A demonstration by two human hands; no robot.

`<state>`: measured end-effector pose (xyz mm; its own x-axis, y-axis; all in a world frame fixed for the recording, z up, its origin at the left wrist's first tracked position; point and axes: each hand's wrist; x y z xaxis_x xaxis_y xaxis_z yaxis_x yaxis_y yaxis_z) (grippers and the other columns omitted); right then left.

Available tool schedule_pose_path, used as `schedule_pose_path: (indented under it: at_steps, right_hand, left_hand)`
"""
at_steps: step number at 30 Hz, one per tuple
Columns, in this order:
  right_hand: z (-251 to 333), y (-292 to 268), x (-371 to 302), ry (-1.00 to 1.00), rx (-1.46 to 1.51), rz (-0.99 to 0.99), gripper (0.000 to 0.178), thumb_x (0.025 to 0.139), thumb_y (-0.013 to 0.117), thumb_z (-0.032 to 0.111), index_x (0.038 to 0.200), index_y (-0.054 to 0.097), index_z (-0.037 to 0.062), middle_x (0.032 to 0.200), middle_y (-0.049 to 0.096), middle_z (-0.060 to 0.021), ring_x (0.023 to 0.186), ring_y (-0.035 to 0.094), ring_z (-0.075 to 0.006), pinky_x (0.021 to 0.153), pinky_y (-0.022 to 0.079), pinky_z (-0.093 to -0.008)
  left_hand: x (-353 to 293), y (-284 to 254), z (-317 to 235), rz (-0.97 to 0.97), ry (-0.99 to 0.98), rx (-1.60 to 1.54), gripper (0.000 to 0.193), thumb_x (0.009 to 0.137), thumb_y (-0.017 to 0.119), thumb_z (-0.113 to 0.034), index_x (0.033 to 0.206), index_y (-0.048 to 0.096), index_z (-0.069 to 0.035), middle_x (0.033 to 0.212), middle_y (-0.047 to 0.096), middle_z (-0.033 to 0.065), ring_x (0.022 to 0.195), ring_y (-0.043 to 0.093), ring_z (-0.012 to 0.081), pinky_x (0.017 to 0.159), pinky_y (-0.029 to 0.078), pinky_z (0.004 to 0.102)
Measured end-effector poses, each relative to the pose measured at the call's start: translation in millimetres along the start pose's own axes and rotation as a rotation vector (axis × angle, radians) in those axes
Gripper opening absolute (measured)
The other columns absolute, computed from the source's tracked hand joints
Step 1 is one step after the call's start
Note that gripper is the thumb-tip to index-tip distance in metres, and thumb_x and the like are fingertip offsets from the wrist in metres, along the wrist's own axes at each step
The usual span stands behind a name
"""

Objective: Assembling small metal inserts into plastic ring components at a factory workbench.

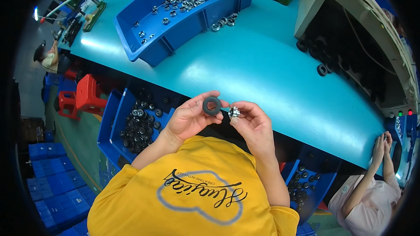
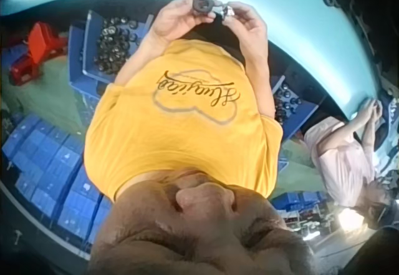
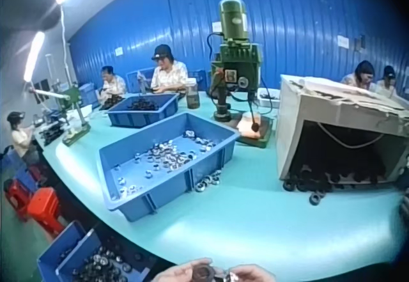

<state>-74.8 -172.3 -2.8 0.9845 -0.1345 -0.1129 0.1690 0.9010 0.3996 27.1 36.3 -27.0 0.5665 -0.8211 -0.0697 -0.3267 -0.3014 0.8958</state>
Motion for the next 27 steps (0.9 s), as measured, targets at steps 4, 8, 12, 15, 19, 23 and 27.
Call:
schedule_pose_path:
  at_steps: [4, 8, 12, 15, 19, 23, 27]
  right_hand:
    - [0.6, 0.7, 0.5, 0.001, -0.003, -0.036, 0.031, 0.097, 0.067, -0.003, 0.127, 0.063, -0.0023, 0.117, 0.068, -0.0074, 0.104, 0.064, -0.0121, 0.091, 0.056, -0.0287]
    - [2.8, 5.7, 1.5, 0.012, 0.005, -0.039, 0.03, 0.097, 0.066, -0.003, 0.127, 0.064, -0.0023, 0.117, 0.068, -0.0071, 0.104, 0.064, -0.0119, 0.091, 0.056, -0.0286]
    - [1.3, 6.8, 2.0, 0.013, 0.01, -0.039, 0.031, 0.097, 0.066, -0.003, 0.128, 0.064, -0.0024, 0.118, 0.069, -0.0076, 0.104, 0.065, -0.0121, 0.091, 0.056, -0.0287]
    - [1.0, 9.3, 1.3, 0.011, -0.024, -0.065, 0.032, 0.096, 0.067, -0.006, 0.128, 0.063, -0.0028, 0.119, 0.068, -0.0077, 0.105, 0.064, -0.0122, 0.092, 0.056, -0.0286]
    - [5.7, 22.1, 1.5, -0.022, -0.021, -0.097, 0.034, 0.092, 0.071, -0.009, 0.125, 0.065, -0.0031, 0.113, 0.067, -0.0059, 0.103, 0.066, -0.0129, 0.093, 0.057, -0.0281]
    - [-1.9, 23.6, 3.9, -0.164, -0.329, -0.113, 0.034, 0.087, 0.077, -0.007, 0.119, 0.069, -0.0012, 0.108, 0.065, -0.0066, 0.098, 0.069, -0.0141, 0.086, 0.059, -0.0278]
    - [-4.2, 25.1, 5.1, -0.377, -0.686, -0.148, 0.032, 0.081, 0.082, -0.005, 0.111, 0.074, 0.0026, 0.106, 0.066, -0.0101, 0.085, 0.072, -0.016, 0.073, 0.061, -0.028]
  left_hand:
    - [0.3, 0.8, 0.5, -0.002, -0.012, 0.0, 0.059, 0.108, 0.057, -0.024, 0.156, 0.036, 0.001, 0.145, 0.054, 0.0275, 0.117, 0.067, 0.0329, 0.104, 0.055, 0.0456]
    - [-0.9, -1.7, 1.5, -0.006, -0.014, -0.003, 0.06, 0.107, 0.058, -0.024, 0.157, 0.036, 0.001, 0.146, 0.054, 0.0275, 0.117, 0.067, 0.0324, 0.106, 0.054, 0.0459]
    - [-0.9, -3.0, -0.2, -0.018, -0.014, 0.008, 0.059, 0.108, 0.057, -0.025, 0.157, 0.035, 0.001, 0.146, 0.054, 0.0271, 0.117, 0.067, 0.0316, 0.106, 0.054, 0.0457]
    - [-1.2, -4.1, 0.3, -0.028, -0.009, 0.035, 0.058, 0.108, 0.056, -0.025, 0.157, 0.036, 0.001, 0.145, 0.056, 0.0253, 0.118, 0.067, 0.0304, 0.106, 0.054, 0.0451]
    - [-0.2, 2.6, 1.5, -0.056, 0.017, 0.169, 0.055, 0.108, 0.058, -0.025, 0.154, 0.041, 0.001, 0.141, 0.06, 0.0189, 0.12, 0.066, 0.0266, 0.106, 0.053, 0.0425]
    - [0.2, 4.9, 8.2, -0.063, 0.033, 0.339, 0.051, 0.107, 0.061, -0.025, 0.15, 0.047, 0.0, 0.136, 0.064, 0.0122, 0.123, 0.064, 0.0212, 0.107, 0.053, 0.04]
    - [-0.1, 10.6, 9.7, -0.116, 0.029, 0.467, 0.051, 0.108, 0.061, -0.024, 0.151, 0.048, 0.0, 0.133, 0.065, 0.0101, 0.123, 0.064, 0.019, 0.107, 0.053, 0.0399]
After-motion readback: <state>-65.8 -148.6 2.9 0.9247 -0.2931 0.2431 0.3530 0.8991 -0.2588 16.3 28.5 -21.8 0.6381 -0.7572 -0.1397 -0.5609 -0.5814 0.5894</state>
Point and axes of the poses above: each hand's wrist, its own x-axis towards the middle knuckle, its own y-axis out of the palm, z = x × y
